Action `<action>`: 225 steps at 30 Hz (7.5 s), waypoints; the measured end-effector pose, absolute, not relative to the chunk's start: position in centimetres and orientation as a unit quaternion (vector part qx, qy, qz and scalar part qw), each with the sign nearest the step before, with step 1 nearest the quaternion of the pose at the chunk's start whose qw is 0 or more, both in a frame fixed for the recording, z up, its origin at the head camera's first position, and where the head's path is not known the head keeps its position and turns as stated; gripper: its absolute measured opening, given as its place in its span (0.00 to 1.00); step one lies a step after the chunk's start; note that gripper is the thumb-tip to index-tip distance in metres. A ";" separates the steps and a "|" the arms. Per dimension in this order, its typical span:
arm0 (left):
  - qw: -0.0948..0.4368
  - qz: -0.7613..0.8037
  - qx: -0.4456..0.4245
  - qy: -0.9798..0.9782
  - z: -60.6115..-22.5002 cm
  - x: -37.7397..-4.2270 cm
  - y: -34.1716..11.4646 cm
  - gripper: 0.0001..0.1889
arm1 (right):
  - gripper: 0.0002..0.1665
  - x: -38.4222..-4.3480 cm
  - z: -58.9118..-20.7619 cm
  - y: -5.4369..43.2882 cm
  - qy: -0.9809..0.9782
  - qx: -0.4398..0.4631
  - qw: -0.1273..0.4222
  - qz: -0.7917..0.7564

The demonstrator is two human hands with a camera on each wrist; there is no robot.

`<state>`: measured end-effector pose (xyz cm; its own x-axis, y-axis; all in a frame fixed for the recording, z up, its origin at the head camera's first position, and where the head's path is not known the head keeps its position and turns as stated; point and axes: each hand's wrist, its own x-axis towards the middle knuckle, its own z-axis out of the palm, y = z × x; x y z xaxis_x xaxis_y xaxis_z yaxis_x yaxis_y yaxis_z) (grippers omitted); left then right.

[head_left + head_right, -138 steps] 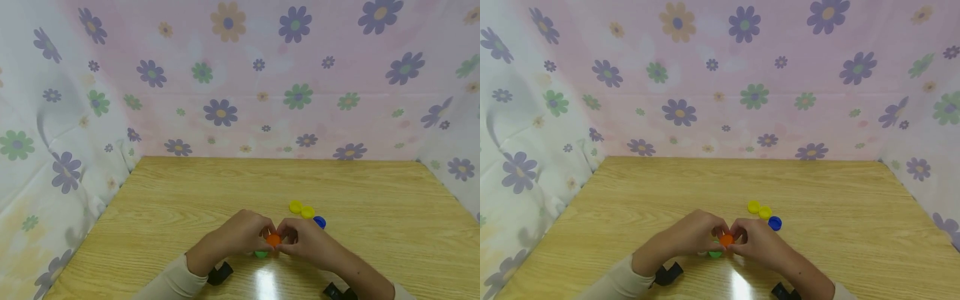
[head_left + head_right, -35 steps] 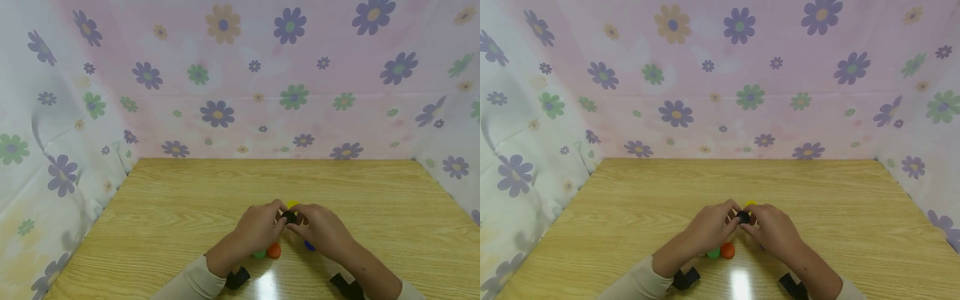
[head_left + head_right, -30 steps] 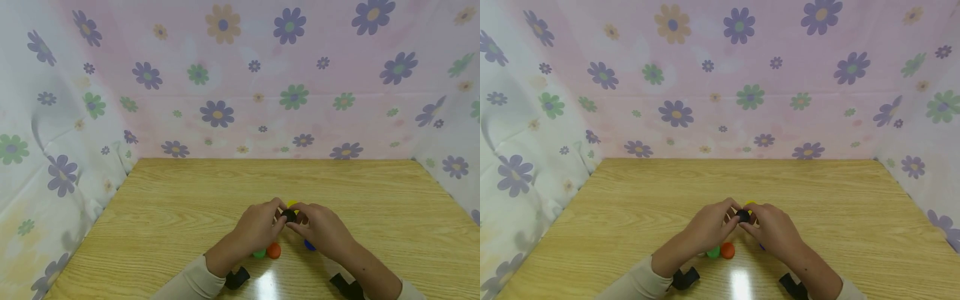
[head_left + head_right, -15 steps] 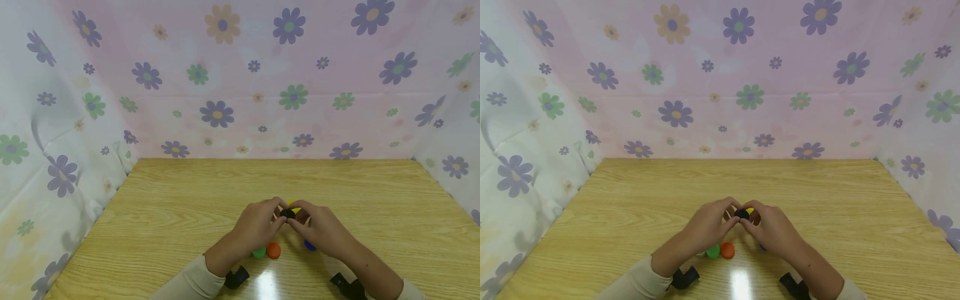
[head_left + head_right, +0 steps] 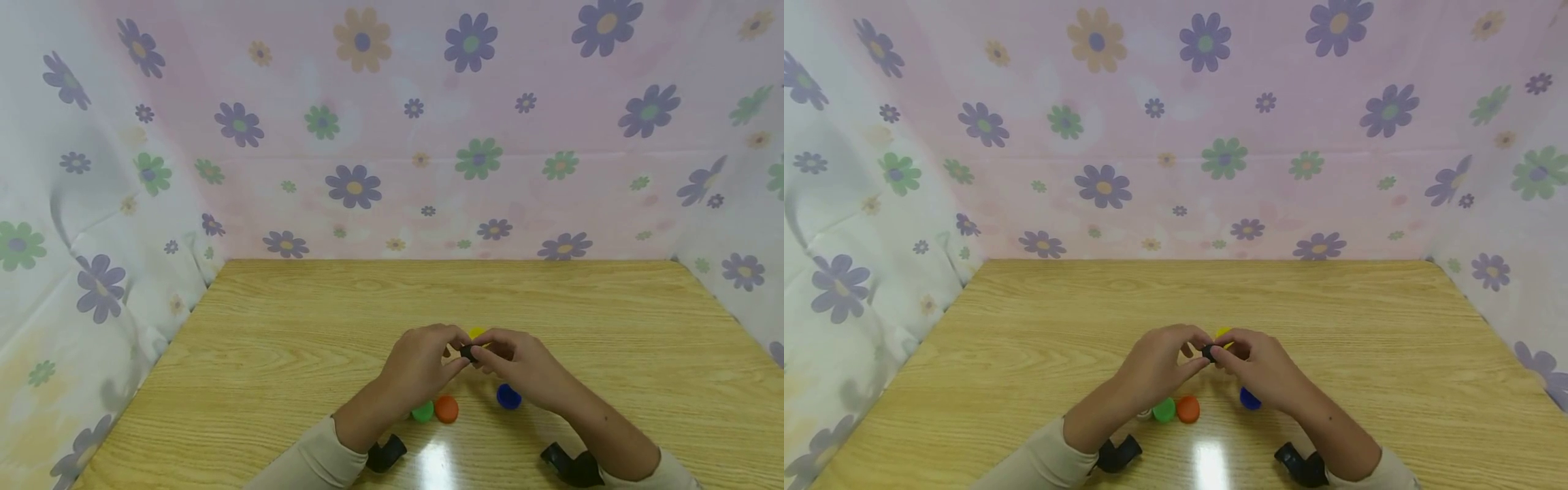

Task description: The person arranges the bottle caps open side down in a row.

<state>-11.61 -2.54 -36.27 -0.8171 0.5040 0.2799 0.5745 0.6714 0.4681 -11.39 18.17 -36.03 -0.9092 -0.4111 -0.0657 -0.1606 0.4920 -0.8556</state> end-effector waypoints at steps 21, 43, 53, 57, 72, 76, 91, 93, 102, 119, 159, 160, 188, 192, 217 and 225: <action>0.015 -0.306 -0.253 -0.918 -35.0 -11.7 -3.2 0.16 | 0.18 -10.9 -36.2 17.6 0.885 -0.184 -0.020 -0.427; 0.036 -0.303 -0.273 -0.912 -35.3 -11.8 -3.4 0.15 | 0.20 -10.8 -35.9 17.7 0.883 -0.243 -0.040 -0.400; 0.023 -0.285 -0.292 -0.913 -34.9 -11.9 -3.6 0.15 | 0.20 -10.5 -35.1 18.1 0.887 -0.263 -0.018 -0.378; 0.015 -0.275 -0.304 -0.912 -34.9 -11.9 -3.6 0.14 | 0.20 -10.3 -35.0 18.2 0.889 -0.265 -0.007 -0.374; -0.007 -0.238 -0.350 -0.906 -35.0 -11.3 -2.7 0.14 | 0.19 -8.3 -36.4 19.4 0.882 -0.272 -0.013 -0.385; -0.014 -0.217 -0.356 -0.909 -35.2 -11.0 -2.6 0.14 | 0.19 -7.9 -37.0 19.5 0.874 -0.294 -0.041 -0.385; -0.043 -0.120 -0.362 -0.924 -35.3 -10.4 -2.7 0.12 | 0.18 -7.7 -37.5 19.1 0.892 -0.278 0.016 -0.355; -0.048 -0.109 -0.361 -0.925 -35.3 -10.4 -2.7 0.13 | 0.18 -7.7 -37.7 19.1 0.897 -0.274 0.020 -0.347; -0.053 -0.111 -0.369 -0.921 -36.2 -10.6 -2.4 0.15 | 0.19 -7.9 -38.4 19.1 0.902 -0.272 0.015 -0.334; -0.071 -0.092 -0.379 -0.918 -36.7 -10.5 -2.2 0.12 | 0.18 -7.5 -38.6 18.6 0.905 -0.270 0.067 -0.322; -0.049 -0.062 -0.389 -0.918 -37.2 -10.2 -2.1 0.12 | 0.14 -7.4 -39.3 18.0 0.900 -0.267 0.113 -0.325; -0.051 -0.062 -0.389 -0.918 -37.1 -10.2 -2.1 0.12 | 0.14 -7.4 -39.3 18.0 0.900 -0.266 0.115 -0.325; -0.032 -0.054 -0.349 -0.935 -37.2 -10.1 1.0 0.18 | 0.27 -9.7 -37.8 22.5 0.918 -0.217 0.176 -0.282; -0.039 -0.043 -0.344 -0.937 -37.2 -10.0 1.8 0.18 | 0.27 -9.8 -38.1 22.5 0.921 -0.223 0.164 -0.274; -0.070 -0.051 -0.335 -0.938 -37.8 -10.2 2.0 0.15 | 0.21 -10.0 -38.7 22.0 0.923 -0.211 0.153 -0.281; -0.058 -0.148 -0.305 -0.939 -37.2 -10.6 2.0 0.15 | 0.20 -9.4 -37.5 21.9 0.925 -0.231 0.071 -0.293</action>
